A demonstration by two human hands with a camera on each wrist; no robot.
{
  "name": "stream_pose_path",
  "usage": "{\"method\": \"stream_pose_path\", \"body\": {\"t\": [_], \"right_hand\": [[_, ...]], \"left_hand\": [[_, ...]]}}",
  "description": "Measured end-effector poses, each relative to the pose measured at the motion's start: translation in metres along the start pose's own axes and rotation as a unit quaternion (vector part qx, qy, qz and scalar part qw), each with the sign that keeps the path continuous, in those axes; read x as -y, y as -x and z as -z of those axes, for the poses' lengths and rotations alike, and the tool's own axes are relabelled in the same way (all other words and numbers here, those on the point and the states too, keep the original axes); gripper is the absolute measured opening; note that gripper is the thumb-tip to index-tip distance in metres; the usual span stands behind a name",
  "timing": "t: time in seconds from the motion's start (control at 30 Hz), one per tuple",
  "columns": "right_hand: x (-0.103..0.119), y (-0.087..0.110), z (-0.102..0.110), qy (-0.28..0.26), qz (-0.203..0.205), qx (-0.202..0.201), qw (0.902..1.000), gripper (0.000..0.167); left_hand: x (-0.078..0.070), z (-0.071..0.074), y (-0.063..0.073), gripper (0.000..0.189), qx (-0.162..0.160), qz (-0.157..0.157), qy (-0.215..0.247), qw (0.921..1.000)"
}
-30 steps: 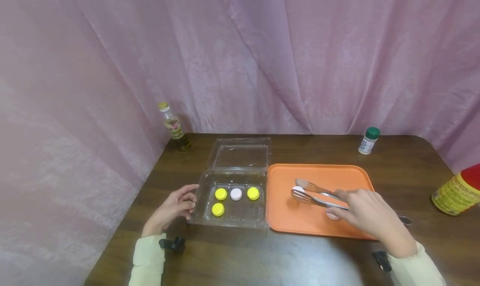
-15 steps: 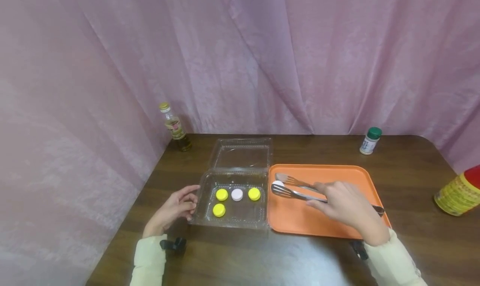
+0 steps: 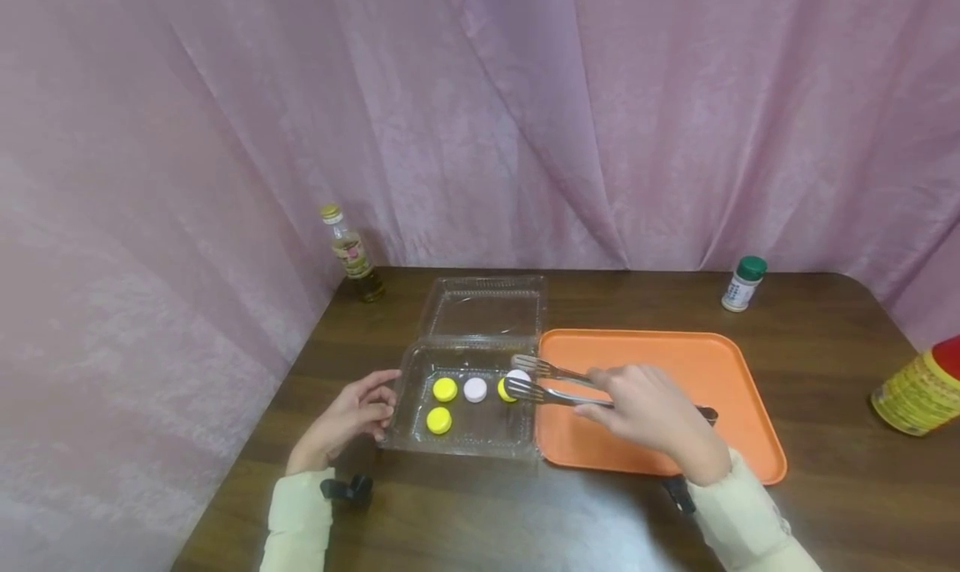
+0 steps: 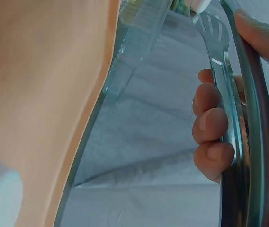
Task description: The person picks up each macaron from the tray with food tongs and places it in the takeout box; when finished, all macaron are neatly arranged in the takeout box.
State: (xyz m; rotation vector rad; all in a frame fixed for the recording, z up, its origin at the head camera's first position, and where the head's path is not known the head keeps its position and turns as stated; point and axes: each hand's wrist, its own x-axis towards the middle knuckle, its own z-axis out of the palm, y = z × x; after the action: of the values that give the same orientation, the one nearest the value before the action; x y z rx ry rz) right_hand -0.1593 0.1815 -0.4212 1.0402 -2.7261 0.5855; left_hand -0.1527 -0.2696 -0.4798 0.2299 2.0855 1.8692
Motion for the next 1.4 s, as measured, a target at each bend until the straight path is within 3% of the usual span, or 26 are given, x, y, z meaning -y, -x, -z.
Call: {"method": "stream_pose_path", "body": {"t": [0.33, 0.57, 0.8, 1.4], "right_hand": [[0.013, -0.021, -0.008, -0.004, 0.039, 0.002, 0.9992, 0.030], [0.021, -0.034, -0.015, -0.006, 0.057, 0.006, 0.9983, 0.039], [0.026, -0.042, -0.023, 0.017, 0.091, 0.000, 0.9957, 0.036], [0.037, -0.059, -0.030, 0.083, 0.154, 0.072, 0.9820, 0.032]], "left_hand": [[-0.001, 0.003, 0.002, 0.061, -0.004, 0.000, 0.002, 1.0000], [-0.001, 0.004, 0.002, 0.061, -0.004, -0.001, 0.004, 1.0000], [0.000, 0.003, 0.003, 0.059, -0.007, -0.006, -0.005, 0.9999], [-0.002, -0.003, 0.000, 0.061, -0.016, 0.007, -0.007, 0.9998]]}}
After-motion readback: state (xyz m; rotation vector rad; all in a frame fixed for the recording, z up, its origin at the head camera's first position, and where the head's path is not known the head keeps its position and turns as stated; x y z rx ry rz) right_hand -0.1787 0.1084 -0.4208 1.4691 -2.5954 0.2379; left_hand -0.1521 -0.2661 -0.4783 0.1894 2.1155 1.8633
